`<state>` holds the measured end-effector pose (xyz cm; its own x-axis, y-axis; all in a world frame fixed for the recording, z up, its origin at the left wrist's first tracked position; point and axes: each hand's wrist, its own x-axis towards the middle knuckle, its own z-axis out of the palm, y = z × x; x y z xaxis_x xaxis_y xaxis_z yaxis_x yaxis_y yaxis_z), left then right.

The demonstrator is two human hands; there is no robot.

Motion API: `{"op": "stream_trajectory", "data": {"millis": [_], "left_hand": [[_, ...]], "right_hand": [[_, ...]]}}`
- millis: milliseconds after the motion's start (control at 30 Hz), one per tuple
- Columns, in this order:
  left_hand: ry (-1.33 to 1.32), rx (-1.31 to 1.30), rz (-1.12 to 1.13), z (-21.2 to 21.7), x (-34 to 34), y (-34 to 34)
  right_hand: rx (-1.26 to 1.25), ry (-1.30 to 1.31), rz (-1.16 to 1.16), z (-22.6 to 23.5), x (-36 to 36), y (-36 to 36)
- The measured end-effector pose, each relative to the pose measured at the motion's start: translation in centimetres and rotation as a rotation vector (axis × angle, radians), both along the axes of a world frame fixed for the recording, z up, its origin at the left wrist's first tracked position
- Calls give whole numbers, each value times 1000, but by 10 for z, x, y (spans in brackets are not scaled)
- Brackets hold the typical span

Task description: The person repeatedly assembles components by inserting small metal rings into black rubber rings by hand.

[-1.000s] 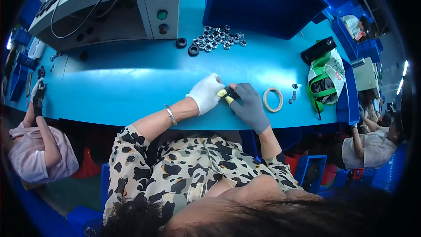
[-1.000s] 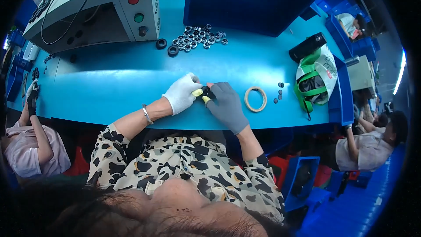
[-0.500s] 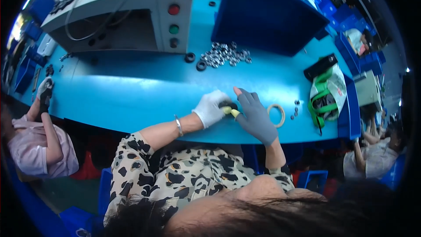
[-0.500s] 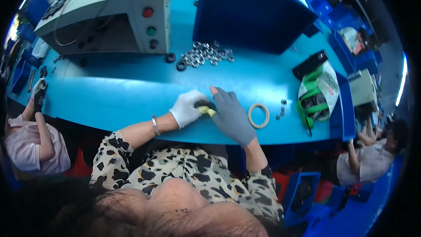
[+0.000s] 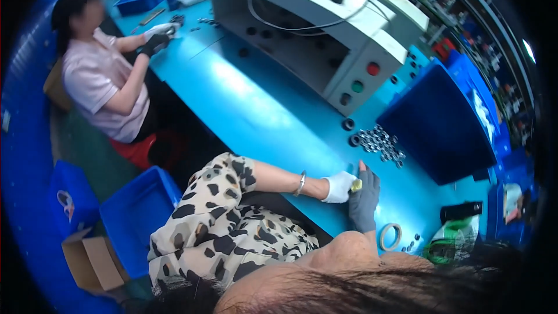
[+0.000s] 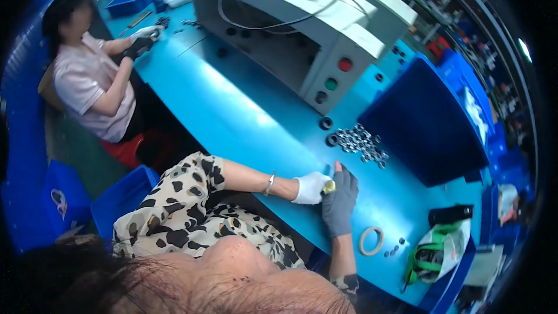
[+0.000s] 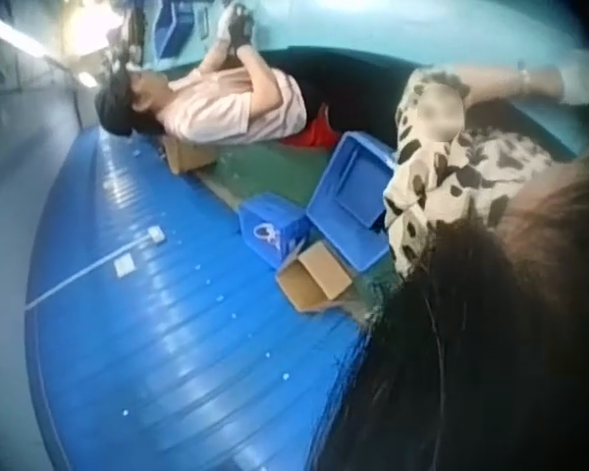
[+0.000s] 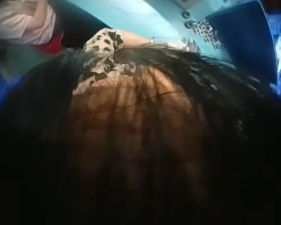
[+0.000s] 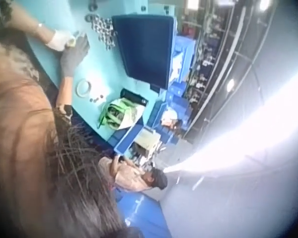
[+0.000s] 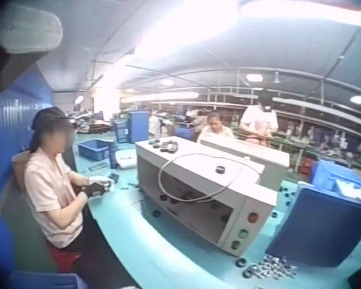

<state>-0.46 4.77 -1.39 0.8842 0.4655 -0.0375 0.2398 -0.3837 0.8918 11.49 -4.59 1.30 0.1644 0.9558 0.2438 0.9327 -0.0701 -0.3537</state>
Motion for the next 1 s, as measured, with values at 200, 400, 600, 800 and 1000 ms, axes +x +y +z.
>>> {"op": "stream_trajectory", "data": {"millis": [200,400,600,800,1000], "left_hand": [[360,206,-359,67,-40,34],[-374,715,-526,84,-10,16],[-245,981,-635,26,72,12],[-243,728,-1142,52,56,41],[-158,643,-1038,58,55,37]], "right_hand": [[-83,-167,90,0,2,6],[-219,1,-16,-14,4,20],[-295,52,119,-36,-3,46],[-360,136,198,-61,-2,59],[-388,228,308,-74,-7,72]]}}
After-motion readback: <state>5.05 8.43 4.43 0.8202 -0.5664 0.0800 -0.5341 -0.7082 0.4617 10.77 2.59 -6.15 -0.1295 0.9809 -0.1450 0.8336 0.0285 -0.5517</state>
